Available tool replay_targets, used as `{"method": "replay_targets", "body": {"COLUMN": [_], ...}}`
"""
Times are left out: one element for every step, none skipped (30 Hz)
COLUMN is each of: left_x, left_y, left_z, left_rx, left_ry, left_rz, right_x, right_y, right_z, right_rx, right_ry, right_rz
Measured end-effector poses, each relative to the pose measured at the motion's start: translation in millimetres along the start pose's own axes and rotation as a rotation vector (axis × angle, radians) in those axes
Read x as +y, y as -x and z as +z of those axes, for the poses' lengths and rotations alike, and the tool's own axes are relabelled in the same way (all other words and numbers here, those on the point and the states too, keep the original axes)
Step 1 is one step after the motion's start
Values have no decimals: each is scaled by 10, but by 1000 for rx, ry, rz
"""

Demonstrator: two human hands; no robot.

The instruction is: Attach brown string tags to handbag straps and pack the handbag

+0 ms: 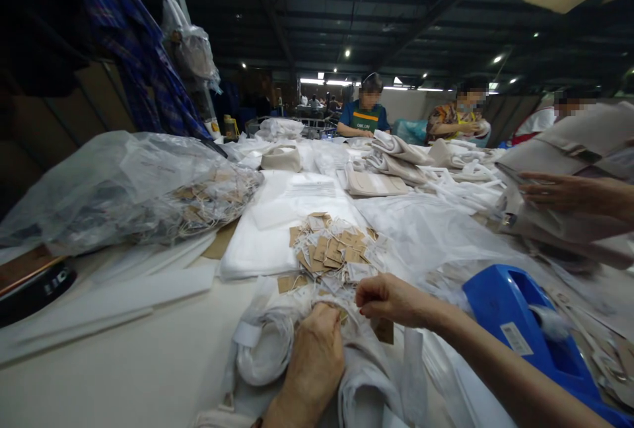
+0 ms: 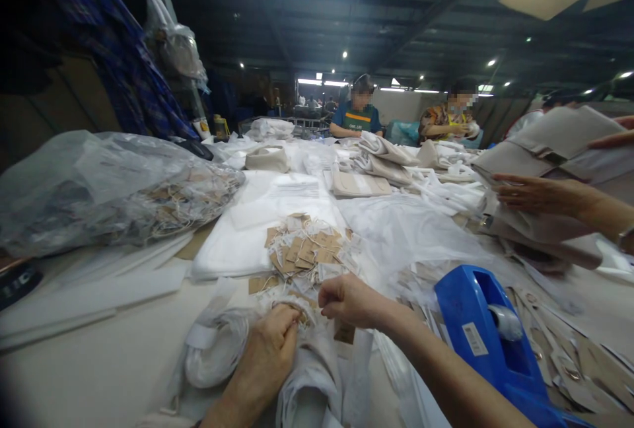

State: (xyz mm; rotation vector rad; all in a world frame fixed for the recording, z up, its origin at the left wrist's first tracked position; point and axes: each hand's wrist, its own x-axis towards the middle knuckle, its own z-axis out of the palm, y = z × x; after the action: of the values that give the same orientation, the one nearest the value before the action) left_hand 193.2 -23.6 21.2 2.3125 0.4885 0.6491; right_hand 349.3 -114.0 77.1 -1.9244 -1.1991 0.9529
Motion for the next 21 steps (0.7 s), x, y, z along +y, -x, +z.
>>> {"method": "replay_targets", "body": {"left_x": [15,29,40,50,59,67,76,85,95,107,121,134,147,158,165,169,168,164,157,150,143], "left_y": [-2,-6,-11,-17,-23,-29,-34,-39,-43,-47,-50,-54,-57,-62,-66,-70,-73,-75,-76,-75,-75], "left_z": [-11,-18,-23,-26,-27,-28,-30,-32,-35,-39,-44,-51,-57,-62,-65,-67,-65,-62,-57,-51,-44], "left_rx": [-49,-89,-119,-132,-133,-131,-129,-128,-130,-133,-135,-133,-129,-124,-121,-119,-119,-119,-116,-112,-110], "left_ry": [-5,-4,-4,-11,-26,-46,-67,-81,-81,-68,-45,-18,6,18,20,16,11,8,9,12,18], "left_rz": [-1,-12,-28,-48,-70,-92,-115,-140,-167,-197,-225,-251,-275,-295,-314,-329,-340,-349,-353,-351,-346], "right_x": [10,21,31,39,45,48,51,53,55,60,66,75,86,97,106,112,112,107,96,81,63], "right_y": [-5,-11,-20,-31,-45,-62,-81,-102,-122,-141,-159,-176,-190,-203,-213,-220,-224,-225,-222,-216,-208], "right_z": [7,14,22,31,42,55,70,87,105,123,141,158,174,188,200,209,215,219,220,219,216], "right_rx": [8,15,23,32,40,46,48,44,32,14,-10,-35,-58,-73,-80,-80,-78,-74,-72,-70,-68], "right_ry": [29,52,66,73,72,64,49,29,5,-20,-46,-70,-91,-107,-119,-128,-135,-139,-141,-138,-132], "right_rz": [8,16,24,33,42,51,58,62,64,62,60,58,57,57,58,60,63,66,69,74,79]}}
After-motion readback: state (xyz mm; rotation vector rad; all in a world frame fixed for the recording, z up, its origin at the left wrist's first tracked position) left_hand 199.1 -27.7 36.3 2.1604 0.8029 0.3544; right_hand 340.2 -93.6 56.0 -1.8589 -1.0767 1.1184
